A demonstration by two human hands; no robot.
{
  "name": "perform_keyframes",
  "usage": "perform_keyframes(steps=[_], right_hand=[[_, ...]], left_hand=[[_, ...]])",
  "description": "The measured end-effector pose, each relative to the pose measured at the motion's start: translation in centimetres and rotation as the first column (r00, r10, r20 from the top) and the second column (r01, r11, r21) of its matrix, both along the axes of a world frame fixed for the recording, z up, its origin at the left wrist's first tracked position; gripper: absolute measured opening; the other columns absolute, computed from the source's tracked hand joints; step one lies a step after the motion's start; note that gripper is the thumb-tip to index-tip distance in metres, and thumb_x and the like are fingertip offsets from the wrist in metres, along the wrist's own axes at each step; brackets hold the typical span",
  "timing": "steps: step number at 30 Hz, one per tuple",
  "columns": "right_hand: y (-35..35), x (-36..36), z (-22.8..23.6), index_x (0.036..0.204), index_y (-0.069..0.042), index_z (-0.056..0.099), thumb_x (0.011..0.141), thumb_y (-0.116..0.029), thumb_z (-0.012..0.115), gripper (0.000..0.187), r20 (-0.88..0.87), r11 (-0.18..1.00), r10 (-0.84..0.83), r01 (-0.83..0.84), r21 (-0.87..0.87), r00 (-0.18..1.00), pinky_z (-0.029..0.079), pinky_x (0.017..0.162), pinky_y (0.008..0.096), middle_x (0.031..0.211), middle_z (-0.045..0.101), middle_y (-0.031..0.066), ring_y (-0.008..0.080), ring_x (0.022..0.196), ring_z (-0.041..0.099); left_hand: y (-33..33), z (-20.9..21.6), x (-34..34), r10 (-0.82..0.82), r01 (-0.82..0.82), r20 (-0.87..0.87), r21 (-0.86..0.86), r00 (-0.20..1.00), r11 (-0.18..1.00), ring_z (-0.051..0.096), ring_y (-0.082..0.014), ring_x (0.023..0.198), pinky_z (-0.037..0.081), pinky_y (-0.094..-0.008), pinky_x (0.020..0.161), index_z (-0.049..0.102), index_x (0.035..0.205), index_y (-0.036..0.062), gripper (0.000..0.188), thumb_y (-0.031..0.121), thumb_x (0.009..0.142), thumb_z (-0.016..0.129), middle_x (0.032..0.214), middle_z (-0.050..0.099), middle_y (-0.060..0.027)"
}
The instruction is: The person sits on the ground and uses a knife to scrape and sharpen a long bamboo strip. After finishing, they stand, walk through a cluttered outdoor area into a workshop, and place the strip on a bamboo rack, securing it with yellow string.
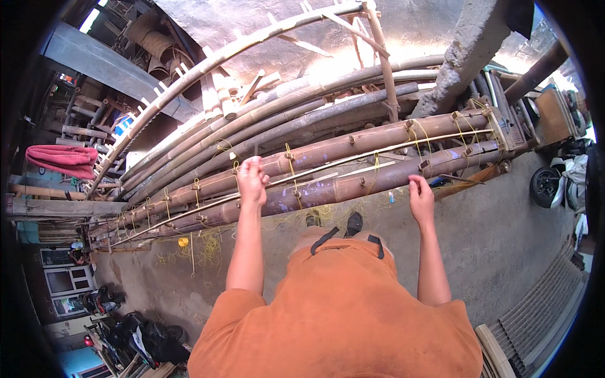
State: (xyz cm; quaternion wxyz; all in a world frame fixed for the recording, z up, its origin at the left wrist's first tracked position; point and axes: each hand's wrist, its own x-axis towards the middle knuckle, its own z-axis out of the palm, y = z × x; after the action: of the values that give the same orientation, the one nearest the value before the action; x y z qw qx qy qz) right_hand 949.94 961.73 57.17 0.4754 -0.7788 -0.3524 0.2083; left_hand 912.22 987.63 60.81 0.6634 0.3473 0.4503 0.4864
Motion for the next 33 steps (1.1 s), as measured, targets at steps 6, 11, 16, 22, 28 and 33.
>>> perform_keyframes(steps=[6, 11, 16, 22, 28, 33], right_hand=[[9.3, -7.3, 6.6, 0.106, -0.006, 0.069, 0.092, -0.018, 0.062, 0.020, 0.276, 0.937, 0.264, -0.314, 0.153, 0.924, 0.051, 0.081, 0.0367, 0.098, 0.069, 0.0128, 0.0263, 0.090, 0.066], [14.6, -13.5, 4.5, 0.102, -0.020, 0.072, 0.087, -0.034, 0.067, 0.021, 0.642, 0.863, 0.481, -0.453, -0.224, 0.597, 0.041, 0.094, 0.0412, 0.093, 0.069, 0.0036, 0.0210, 0.100, 0.062], [14.5, -14.0, 3.7, 0.095, -0.022, 0.074, 0.088, -0.034, 0.065, 0.016, 0.658, 0.887, 0.455, -0.369, -0.277, 0.600, 0.039, 0.095, 0.0417, 0.090, 0.069, 0.0009, 0.0179, 0.096, 0.062], [14.2, -13.4, 3.9, 0.108, -0.016, 0.069, 0.086, -0.036, 0.068, 0.030, 0.706, 0.891, 0.373, -0.445, -0.092, 0.601, 0.042, 0.094, 0.0450, 0.101, 0.067, 0.0108, 0.0248, 0.099, 0.062], [9.7, -6.6, 6.2, 0.097, -0.007, 0.063, 0.087, -0.031, 0.068, 0.027, 0.437, 0.957, 0.004, 0.123, -0.263, 0.900, 0.048, 0.084, 0.0472, 0.102, 0.066, 0.0180, 0.0340, 0.099, 0.061], [11.0, -5.8, 4.0, 0.092, -0.005, 0.060, 0.092, -0.022, 0.058, 0.017, 0.366, 0.891, 0.399, -0.260, -0.372, 0.841, 0.051, 0.074, 0.0510, 0.089, 0.067, 0.0177, 0.0395, 0.088, 0.064]], left_hand=[[0.4, -0.5, -1.3, -0.011, 0.012, 0.025, -0.031, 1.000, 0.999, 0.038, -0.0020, 0.055, 0.033, -0.0186, 0.046, 0.060, 0.102, 0.0115, 0.008, 0.019, 0.100, 0.059, 0.076, 0.051, 0.0044], [2.1, 0.3, -1.7, -0.005, 0.026, 0.184, -0.110, 0.983, 0.994, 0.035, -0.0013, 0.049, 0.030, -0.0178, 0.043, 0.059, 0.105, 0.0102, 0.009, 0.017, 0.099, 0.059, 0.076, 0.052, 0.0045], [9.1, 5.7, -16.6, 0.558, -0.466, -0.204, 0.366, 0.804, 0.806, 0.058, -0.0077, 0.068, 0.048, -0.0218, 0.054, 0.064, 0.101, 0.0098, 0.013, 0.003, 0.090, 0.061, 0.091, 0.066, -0.0034], [10.9, 20.6, -24.1, 0.822, 0.063, -0.316, 0.919, -0.474, 0.390, 0.048, -0.0419, 0.121, 0.040, -0.0484, 0.102, 0.045, 0.135, -0.0096, 0.066, 0.036, 0.092, 0.067, 0.128, 0.048, -0.0365], [4.3, 13.5, 1.3, 0.147, 0.470, -0.870, 0.388, 0.470, 0.792, 0.066, -0.0269, 0.096, 0.051, -0.0376, 0.089, 0.058, 0.126, 0.0012, 0.042, 0.024, 0.092, 0.065, 0.116, 0.067, -0.0148], [-4.2, 0.5, 12.5, -0.227, 0.880, -0.954, 0.068, 0.195, 0.469, 0.061, -0.0400, 0.108, 0.046, -0.0495, 0.094, 0.057, 0.120, 0.0029, 0.038, 0.024, 0.090, 0.065, 0.111, 0.066, -0.0202]])
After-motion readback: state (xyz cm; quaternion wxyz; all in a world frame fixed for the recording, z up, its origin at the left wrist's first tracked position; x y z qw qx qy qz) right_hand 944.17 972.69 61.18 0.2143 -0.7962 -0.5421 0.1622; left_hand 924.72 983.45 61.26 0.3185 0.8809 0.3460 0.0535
